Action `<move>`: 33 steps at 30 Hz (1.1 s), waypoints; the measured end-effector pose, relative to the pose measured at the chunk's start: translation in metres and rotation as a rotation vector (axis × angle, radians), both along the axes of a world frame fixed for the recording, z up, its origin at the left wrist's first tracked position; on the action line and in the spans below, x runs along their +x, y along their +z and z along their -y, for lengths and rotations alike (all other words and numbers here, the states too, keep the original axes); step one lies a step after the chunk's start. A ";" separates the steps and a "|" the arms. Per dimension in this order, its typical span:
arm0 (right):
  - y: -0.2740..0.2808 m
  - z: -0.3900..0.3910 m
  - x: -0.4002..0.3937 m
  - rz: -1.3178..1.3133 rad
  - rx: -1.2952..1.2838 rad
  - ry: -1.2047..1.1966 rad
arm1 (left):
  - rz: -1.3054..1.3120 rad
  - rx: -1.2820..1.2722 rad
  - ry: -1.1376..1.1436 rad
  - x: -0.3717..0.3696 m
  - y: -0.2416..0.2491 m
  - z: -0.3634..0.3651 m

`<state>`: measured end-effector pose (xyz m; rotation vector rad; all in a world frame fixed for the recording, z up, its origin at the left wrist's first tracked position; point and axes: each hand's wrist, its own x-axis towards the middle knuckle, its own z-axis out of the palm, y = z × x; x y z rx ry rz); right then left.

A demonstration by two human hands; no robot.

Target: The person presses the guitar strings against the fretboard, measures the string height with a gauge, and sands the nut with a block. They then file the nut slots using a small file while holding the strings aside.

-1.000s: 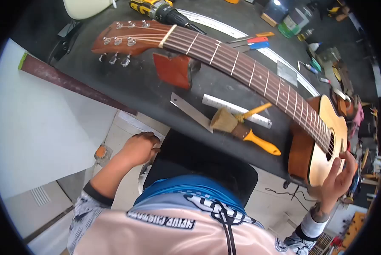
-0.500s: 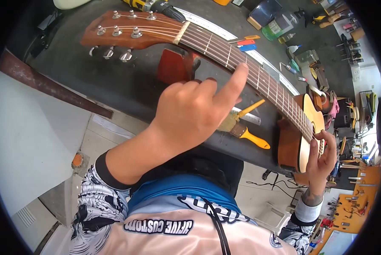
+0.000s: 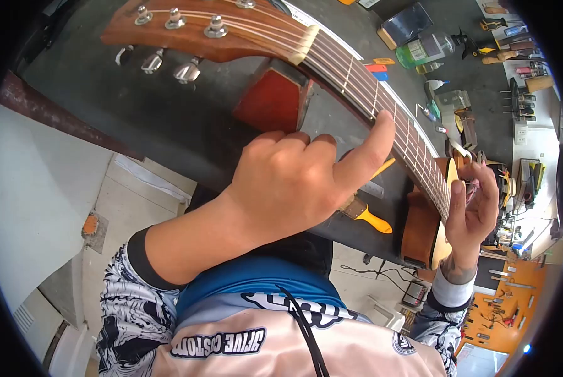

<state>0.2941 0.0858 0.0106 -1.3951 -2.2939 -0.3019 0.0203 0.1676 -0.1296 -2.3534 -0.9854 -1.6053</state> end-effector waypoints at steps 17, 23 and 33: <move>0.006 -0.099 -0.108 0.300 -0.099 0.362 | 0.067 -0.040 0.039 0.005 -0.006 0.000; 0.006 -0.109 -0.112 0.307 -0.118 0.436 | 0.074 -0.051 0.024 0.007 -0.005 0.002; 0.017 -0.092 -0.114 0.077 -0.038 0.236 | -0.116 -0.277 -0.181 -0.015 0.026 0.014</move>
